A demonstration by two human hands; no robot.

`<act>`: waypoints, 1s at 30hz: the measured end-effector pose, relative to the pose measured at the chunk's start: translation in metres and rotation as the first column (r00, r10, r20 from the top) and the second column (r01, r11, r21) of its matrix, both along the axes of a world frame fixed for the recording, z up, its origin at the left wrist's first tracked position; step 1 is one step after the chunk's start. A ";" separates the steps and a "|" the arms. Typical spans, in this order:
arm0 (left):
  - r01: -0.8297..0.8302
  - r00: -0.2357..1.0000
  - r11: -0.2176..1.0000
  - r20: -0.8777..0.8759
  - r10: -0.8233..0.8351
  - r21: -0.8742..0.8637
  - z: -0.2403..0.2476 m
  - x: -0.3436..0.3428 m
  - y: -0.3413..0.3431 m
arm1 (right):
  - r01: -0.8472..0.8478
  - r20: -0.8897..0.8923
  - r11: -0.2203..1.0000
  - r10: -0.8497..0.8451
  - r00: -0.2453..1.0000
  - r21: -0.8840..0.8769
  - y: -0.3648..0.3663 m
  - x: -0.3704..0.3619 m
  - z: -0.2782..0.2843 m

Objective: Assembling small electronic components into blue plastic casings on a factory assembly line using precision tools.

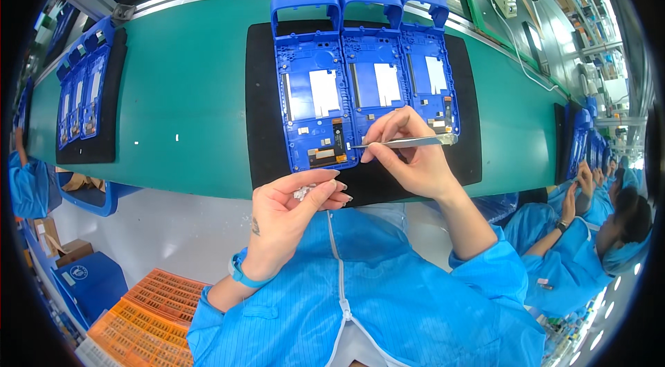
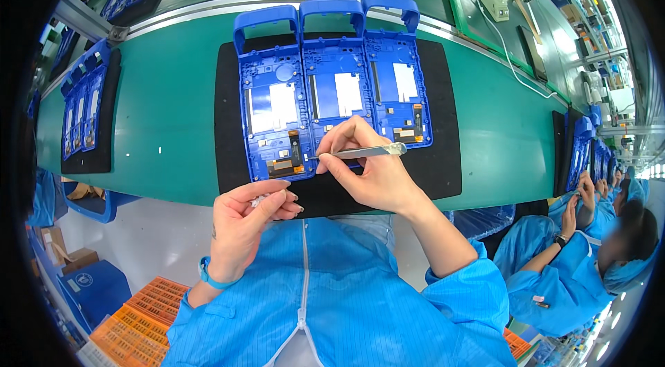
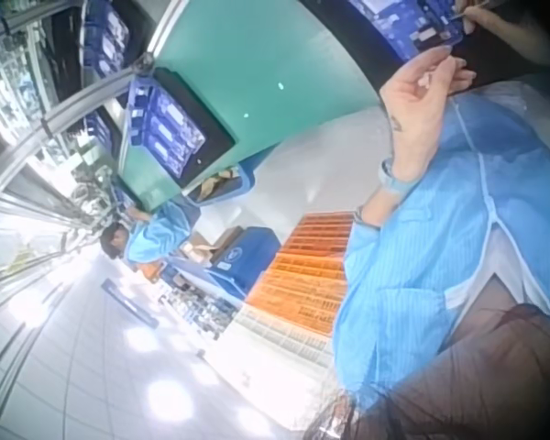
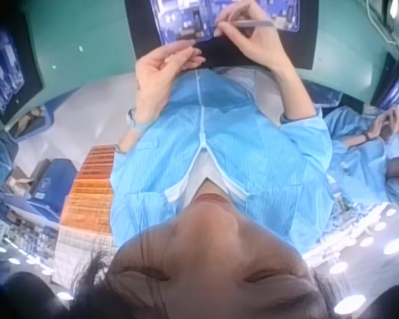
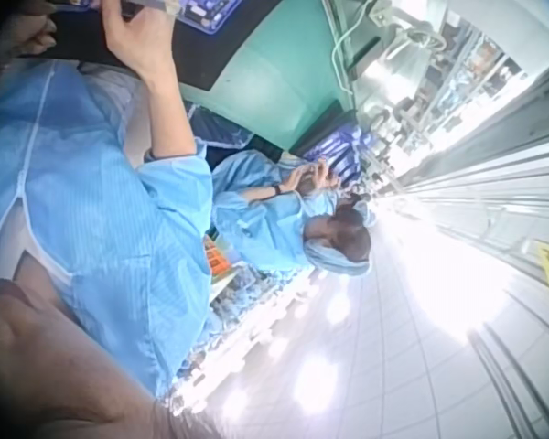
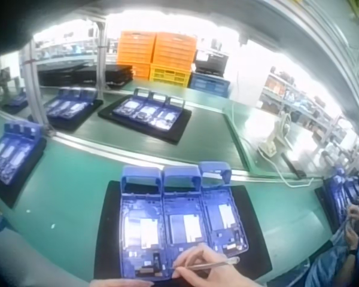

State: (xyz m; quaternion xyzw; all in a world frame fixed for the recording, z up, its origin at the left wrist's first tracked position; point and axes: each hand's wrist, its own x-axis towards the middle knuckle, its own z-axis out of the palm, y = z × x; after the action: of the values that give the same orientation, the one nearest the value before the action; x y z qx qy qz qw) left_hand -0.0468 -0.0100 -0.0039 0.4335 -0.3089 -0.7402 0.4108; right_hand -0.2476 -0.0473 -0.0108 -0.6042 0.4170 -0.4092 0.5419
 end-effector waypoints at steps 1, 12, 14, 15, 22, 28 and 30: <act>0.000 1.000 1.000 0.001 0.000 -0.001 0.000 0.000 0.000 | 0.004 -0.009 1.000 -0.004 1.000 0.008 0.000 0.001 0.001; 0.006 1.000 1.000 0.007 -0.006 -0.006 -0.001 0.000 0.001 | -0.012 0.010 1.000 0.012 1.000 0.003 -0.001 -0.001 -0.001; 0.011 1.000 1.000 0.012 -0.011 0.002 0.000 0.000 0.000 | -0.001 0.028 1.000 0.000 1.000 0.015 -0.001 -0.001 -0.002; 0.011 1.000 1.000 0.012 -0.011 0.002 0.000 0.000 0.000 | -0.001 0.028 1.000 0.000 1.000 0.015 0.000 -0.001 -0.002; -0.033 0.998 0.999 -0.057 0.033 -0.003 0.001 -0.012 -0.001 | -0.140 0.230 0.989 0.125 0.965 0.053 0.013 -0.001 0.010; 0.033 0.999 0.999 -0.029 -0.033 0.003 0.001 -0.015 -0.006 | 0.076 0.106 0.997 -0.079 0.991 0.029 0.001 -0.015 0.000; 0.039 0.999 0.999 -0.025 -0.039 0.007 0.002 -0.018 -0.007 | 0.035 -0.022 0.999 -0.035 0.999 -0.034 0.000 -0.015 -0.001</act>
State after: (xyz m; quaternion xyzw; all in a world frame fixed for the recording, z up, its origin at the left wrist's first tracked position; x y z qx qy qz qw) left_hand -0.0645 -0.0165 -0.0023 0.4196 -0.3093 -0.7547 0.3984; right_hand -0.2626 -0.0473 -0.0114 -0.6105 0.4265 -0.4189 0.5196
